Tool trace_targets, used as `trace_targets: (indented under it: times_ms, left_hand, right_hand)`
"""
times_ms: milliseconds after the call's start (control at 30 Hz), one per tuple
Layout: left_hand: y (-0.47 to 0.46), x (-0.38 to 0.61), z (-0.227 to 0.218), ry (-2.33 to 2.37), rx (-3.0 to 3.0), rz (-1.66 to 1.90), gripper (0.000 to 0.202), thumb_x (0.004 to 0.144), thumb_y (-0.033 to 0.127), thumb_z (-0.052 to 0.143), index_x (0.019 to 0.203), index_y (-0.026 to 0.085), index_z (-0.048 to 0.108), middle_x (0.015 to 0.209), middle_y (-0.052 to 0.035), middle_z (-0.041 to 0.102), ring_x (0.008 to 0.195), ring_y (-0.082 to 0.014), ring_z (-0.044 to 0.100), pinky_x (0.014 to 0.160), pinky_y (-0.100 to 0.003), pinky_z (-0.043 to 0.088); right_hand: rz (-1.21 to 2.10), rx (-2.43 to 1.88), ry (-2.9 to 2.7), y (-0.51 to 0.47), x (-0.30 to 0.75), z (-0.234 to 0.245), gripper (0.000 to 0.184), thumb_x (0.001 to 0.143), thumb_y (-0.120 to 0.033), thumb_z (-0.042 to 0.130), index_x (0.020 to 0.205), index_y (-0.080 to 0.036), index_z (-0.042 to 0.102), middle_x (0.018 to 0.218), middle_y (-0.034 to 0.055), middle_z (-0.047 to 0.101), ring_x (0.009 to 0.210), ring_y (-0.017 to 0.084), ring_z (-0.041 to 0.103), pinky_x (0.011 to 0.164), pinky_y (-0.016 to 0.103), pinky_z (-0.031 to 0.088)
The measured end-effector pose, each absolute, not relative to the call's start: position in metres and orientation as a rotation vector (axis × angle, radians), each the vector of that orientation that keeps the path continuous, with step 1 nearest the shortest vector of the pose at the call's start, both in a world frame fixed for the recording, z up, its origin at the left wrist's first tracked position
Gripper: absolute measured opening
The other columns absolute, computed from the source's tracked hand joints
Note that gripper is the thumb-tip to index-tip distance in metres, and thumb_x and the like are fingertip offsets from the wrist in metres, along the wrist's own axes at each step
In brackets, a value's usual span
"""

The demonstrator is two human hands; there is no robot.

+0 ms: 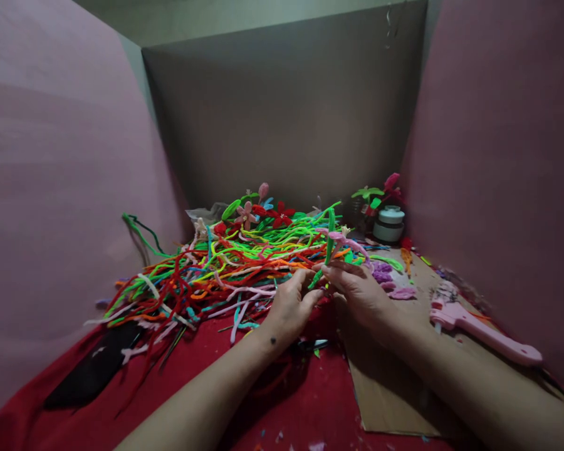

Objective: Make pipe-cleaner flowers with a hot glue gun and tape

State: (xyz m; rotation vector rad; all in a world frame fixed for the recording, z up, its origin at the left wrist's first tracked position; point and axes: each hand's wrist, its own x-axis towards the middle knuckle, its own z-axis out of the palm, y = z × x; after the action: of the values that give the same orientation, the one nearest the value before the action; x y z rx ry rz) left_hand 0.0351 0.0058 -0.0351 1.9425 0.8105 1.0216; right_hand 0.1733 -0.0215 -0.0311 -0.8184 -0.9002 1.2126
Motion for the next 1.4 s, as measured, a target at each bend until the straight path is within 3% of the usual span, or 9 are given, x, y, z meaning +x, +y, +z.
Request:
trace_targets:
  times_ms: [133, 333, 600, 733, 1000, 1233, 1400]
  left_hand:
    - [0.002, 0.034, -0.034, 0.899, 2.100, 1.047, 0.010, 0.081, 0.026, 0.052, 0.087, 0.019, 0.056, 0.081, -0.0016, 0.061, 0.074, -0.0143, 0.054, 0.069, -0.024, 0.038]
    - [0.001, 0.032, -0.031, 0.986, 2.129, 1.001, 0.018, 0.085, 0.031, 0.046, 0.078, 0.020, 0.059, 0.060, 0.0022, 0.051, 0.053, -0.0114, 0.043, 0.056, -0.022, 0.032]
    - [0.000, 0.034, -0.035, 1.022, 2.167, 1.087, 0.014, 0.081, 0.029, 0.052, 0.092, 0.023, 0.059, 0.073, -0.0009, 0.061, 0.062, -0.0147, 0.053, 0.062, -0.023, 0.034]
    - [0.001, 0.033, -0.038, 1.032, 2.190, 1.090, 0.010, 0.082, 0.027, 0.050, 0.084, 0.023, 0.058, 0.065, 0.0009, 0.055, 0.056, -0.0134, 0.048, 0.059, -0.023, 0.032]
    - [0.002, 0.033, -0.033, 0.830, 1.924, 1.106, 0.015, 0.084, 0.029, 0.047, 0.080, 0.019, 0.057, 0.075, 0.0007, 0.054, 0.068, -0.0117, 0.045, 0.065, -0.021, 0.036]
    - [-0.003, 0.034, -0.022, 0.783, 1.637, 1.045, 0.015, 0.079, 0.031, 0.054, 0.076, 0.017, 0.057, 0.060, 0.0048, 0.044, 0.052, -0.0074, 0.032, 0.050, -0.019, 0.028]
    - [-0.006, 0.034, -0.015, 0.699, 1.427, 0.957, 0.019, 0.077, 0.031, 0.058, 0.071, 0.015, 0.053, 0.051, 0.0071, 0.038, 0.045, -0.0044, 0.027, 0.044, -0.018, 0.020]
  right_hand:
    - [1.212, -0.777, -0.917, -0.016, 0.173, -0.039, 0.027, 0.062, -0.031, 0.075, 0.085, -0.018, 0.070, 0.074, 0.0037, 0.067, 0.064, 0.016, 0.055, 0.061, 0.031, 0.043]
    - [1.204, -0.749, -0.927, -0.016, 0.171, -0.039, 0.018, 0.064, -0.027, 0.074, 0.079, -0.019, 0.070, 0.072, 0.0014, 0.067, 0.065, 0.015, 0.055, 0.064, 0.030, 0.041]
    - [1.198, -0.768, -0.904, -0.019, 0.170, -0.037, 0.015, 0.063, -0.029, 0.074, 0.072, -0.017, 0.070, 0.066, 0.0010, 0.065, 0.064, 0.015, 0.055, 0.064, 0.030, 0.041]
    - [1.194, -0.774, -0.931, -0.021, 0.168, -0.036, 0.019, 0.062, -0.031, 0.075, 0.070, -0.015, 0.070, 0.066, 0.0019, 0.065, 0.069, 0.016, 0.056, 0.066, 0.030, 0.042]
    - [1.195, -0.765, -1.092, -0.023, 0.170, -0.029, 0.018, 0.068, -0.033, 0.070, 0.078, -0.017, 0.072, 0.070, 0.0000, 0.066, 0.069, 0.015, 0.056, 0.070, 0.029, 0.043]
    - [1.109, -0.803, -1.190, -0.020, 0.172, -0.028, 0.014, 0.071, -0.030, 0.066, 0.081, -0.022, 0.073, 0.072, -0.0003, 0.066, 0.073, 0.016, 0.056, 0.075, 0.030, 0.045]
    - [1.247, -0.716, -1.175, -0.020, 0.173, -0.028, 0.014, 0.074, -0.027, 0.062, 0.081, -0.021, 0.073, 0.068, -0.0002, 0.066, 0.064, 0.014, 0.057, 0.064, 0.027, 0.046]
